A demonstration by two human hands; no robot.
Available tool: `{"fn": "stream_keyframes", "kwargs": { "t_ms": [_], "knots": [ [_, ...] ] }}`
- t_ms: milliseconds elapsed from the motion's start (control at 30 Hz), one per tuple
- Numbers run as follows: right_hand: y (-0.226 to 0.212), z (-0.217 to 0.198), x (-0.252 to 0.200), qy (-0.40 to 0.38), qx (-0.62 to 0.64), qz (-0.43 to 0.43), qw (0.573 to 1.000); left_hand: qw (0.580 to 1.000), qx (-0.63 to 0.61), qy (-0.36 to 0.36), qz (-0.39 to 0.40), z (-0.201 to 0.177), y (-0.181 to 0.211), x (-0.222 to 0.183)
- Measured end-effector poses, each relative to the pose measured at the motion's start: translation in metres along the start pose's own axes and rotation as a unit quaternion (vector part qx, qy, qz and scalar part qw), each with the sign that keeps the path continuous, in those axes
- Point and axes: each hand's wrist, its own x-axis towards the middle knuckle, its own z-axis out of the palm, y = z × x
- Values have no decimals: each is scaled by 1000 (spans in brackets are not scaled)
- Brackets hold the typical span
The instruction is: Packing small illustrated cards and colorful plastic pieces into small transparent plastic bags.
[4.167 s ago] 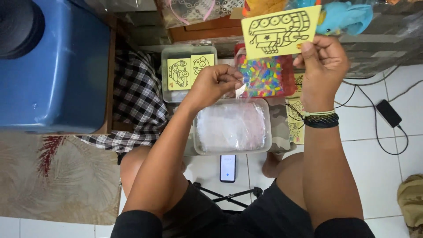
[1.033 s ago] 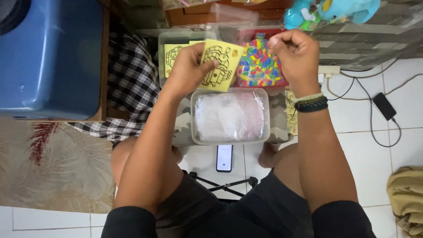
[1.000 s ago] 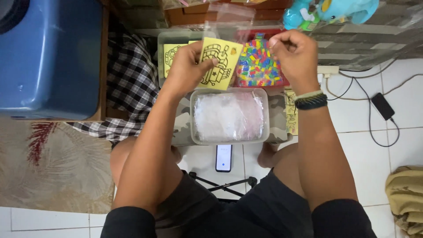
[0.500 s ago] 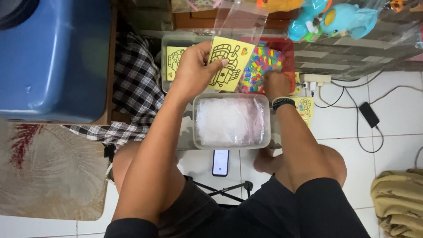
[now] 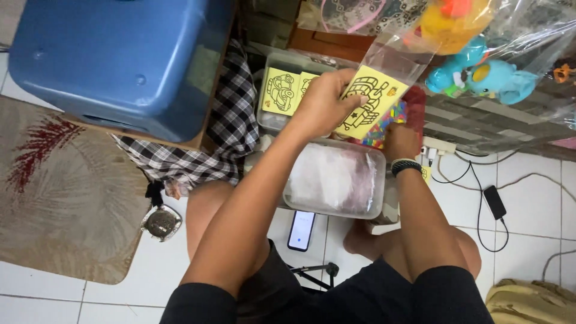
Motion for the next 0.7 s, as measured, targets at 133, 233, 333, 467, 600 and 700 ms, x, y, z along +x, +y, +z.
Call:
{"fn": "stream_keyframes", "kwargs": {
  "t_ms": [133,233,333,467,600,700],
  "knots": [
    [9,-8,12,59,12,-19,998,1000,-3,-7,-11,-7,10,-2],
    [12,-41,13,90,90,32,991,1000,2,-11,-14,-7,10,-1],
    [9,-104,-7,214,273,12,938,1000,12,-14,-9,-8,13,-3],
    [8,-170,-46,253,513,-53,819,999,37,-18,5,-2,8,-2],
    [-11,-215,-91,202,696,10,689,996,85,-32,9,6,-2,-3],
    [-19,-213,-95,225,735,-10,640,989,139,-50,0,14,-7,-5]
  ]
}}
